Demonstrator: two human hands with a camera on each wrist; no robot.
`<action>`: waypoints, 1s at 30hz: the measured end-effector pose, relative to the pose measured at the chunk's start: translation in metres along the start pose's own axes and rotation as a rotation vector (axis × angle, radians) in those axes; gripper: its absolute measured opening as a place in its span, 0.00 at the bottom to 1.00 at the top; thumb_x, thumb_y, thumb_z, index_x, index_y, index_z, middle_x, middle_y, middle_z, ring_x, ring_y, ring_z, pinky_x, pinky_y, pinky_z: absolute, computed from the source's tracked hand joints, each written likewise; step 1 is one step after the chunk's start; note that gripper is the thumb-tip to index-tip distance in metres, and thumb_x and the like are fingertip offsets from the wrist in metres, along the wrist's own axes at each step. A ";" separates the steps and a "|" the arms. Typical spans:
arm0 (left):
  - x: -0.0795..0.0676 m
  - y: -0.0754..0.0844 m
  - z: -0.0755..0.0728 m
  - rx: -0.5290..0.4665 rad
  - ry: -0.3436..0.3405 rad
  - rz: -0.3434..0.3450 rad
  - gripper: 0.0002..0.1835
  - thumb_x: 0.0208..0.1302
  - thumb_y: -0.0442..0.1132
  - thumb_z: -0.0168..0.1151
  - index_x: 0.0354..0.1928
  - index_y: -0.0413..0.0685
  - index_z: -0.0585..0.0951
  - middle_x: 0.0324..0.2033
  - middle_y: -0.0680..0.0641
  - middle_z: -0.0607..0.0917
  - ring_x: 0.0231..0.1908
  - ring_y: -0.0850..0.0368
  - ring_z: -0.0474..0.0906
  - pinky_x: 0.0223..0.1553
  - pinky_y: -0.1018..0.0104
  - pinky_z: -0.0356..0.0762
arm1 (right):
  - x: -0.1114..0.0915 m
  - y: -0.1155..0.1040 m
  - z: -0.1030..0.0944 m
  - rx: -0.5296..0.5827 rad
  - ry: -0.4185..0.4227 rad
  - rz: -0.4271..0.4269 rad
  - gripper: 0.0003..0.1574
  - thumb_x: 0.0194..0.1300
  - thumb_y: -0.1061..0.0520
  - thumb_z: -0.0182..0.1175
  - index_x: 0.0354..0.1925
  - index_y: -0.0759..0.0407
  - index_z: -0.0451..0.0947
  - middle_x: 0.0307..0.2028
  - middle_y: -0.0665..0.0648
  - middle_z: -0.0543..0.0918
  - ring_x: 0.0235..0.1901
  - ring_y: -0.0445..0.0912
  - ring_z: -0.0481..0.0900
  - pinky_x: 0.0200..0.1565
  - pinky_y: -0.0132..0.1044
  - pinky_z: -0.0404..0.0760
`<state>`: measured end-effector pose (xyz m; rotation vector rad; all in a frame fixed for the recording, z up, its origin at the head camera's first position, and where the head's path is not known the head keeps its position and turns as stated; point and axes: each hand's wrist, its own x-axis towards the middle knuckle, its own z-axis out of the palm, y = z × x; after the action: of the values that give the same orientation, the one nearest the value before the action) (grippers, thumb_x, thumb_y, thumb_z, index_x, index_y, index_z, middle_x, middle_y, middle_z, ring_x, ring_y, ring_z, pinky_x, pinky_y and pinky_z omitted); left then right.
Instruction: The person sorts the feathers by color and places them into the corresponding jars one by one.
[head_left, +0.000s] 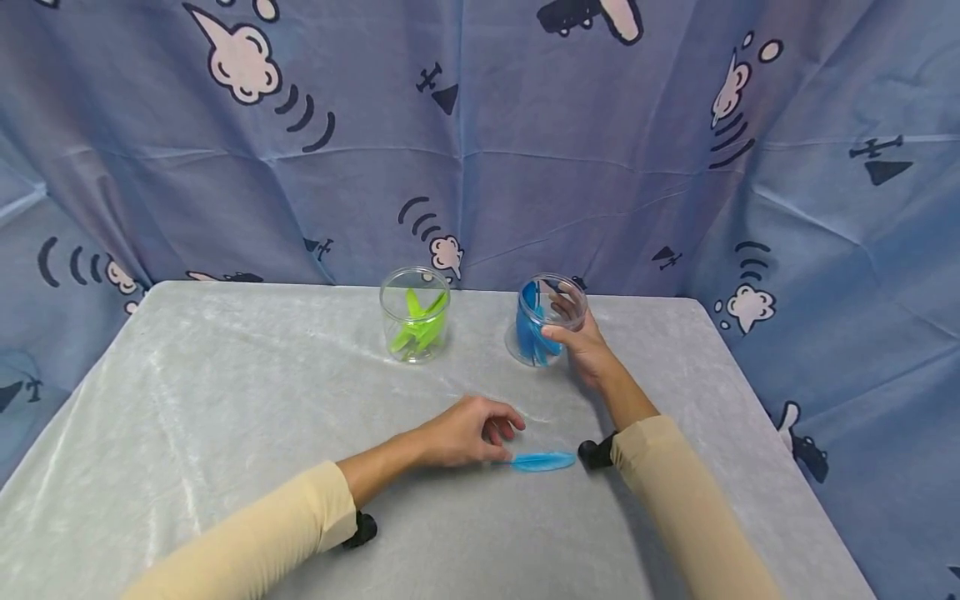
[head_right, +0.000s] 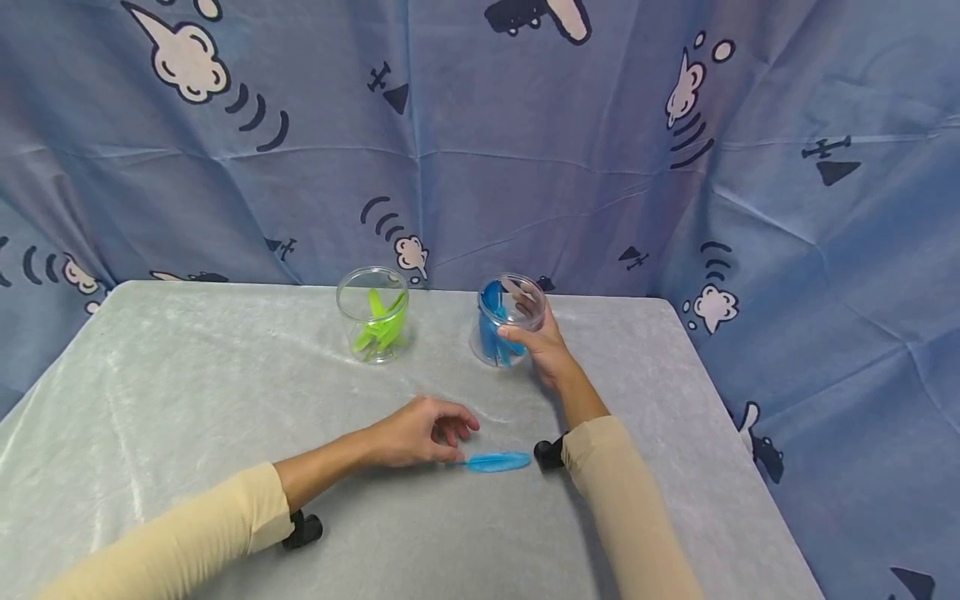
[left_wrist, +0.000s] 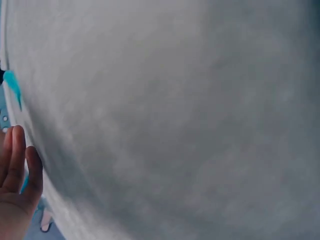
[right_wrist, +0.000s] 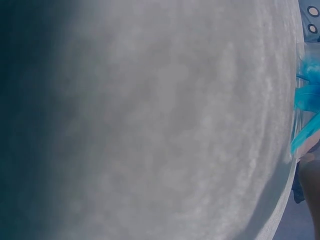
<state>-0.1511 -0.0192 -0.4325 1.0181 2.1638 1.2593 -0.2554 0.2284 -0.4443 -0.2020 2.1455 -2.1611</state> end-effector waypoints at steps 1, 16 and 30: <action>-0.001 -0.001 0.002 0.001 -0.003 0.001 0.20 0.57 0.30 0.73 0.52 0.38 0.82 0.40 0.45 0.87 0.35 0.64 0.81 0.41 0.72 0.80 | 0.000 0.000 0.000 -0.002 0.001 0.002 0.52 0.63 0.69 0.59 0.77 0.52 0.45 0.77 0.63 0.51 0.75 0.51 0.49 0.74 0.49 0.48; -0.009 -0.006 0.015 0.212 -0.031 0.098 0.19 0.58 0.28 0.71 0.53 0.42 0.83 0.43 0.50 0.86 0.41 0.65 0.80 0.46 0.76 0.77 | 0.001 0.001 -0.001 0.014 -0.012 -0.005 0.52 0.63 0.70 0.59 0.77 0.54 0.44 0.77 0.64 0.50 0.75 0.52 0.49 0.74 0.49 0.47; -0.007 -0.006 0.014 0.193 -0.051 0.081 0.18 0.60 0.25 0.67 0.53 0.43 0.82 0.40 0.52 0.85 0.39 0.67 0.79 0.45 0.78 0.76 | 0.001 0.000 0.000 0.008 0.000 0.009 0.53 0.63 0.69 0.59 0.77 0.55 0.43 0.76 0.63 0.51 0.75 0.52 0.48 0.74 0.50 0.46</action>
<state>-0.1400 -0.0189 -0.4446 1.2123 2.2584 1.0627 -0.2561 0.2286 -0.4443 -0.1909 2.1332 -2.1644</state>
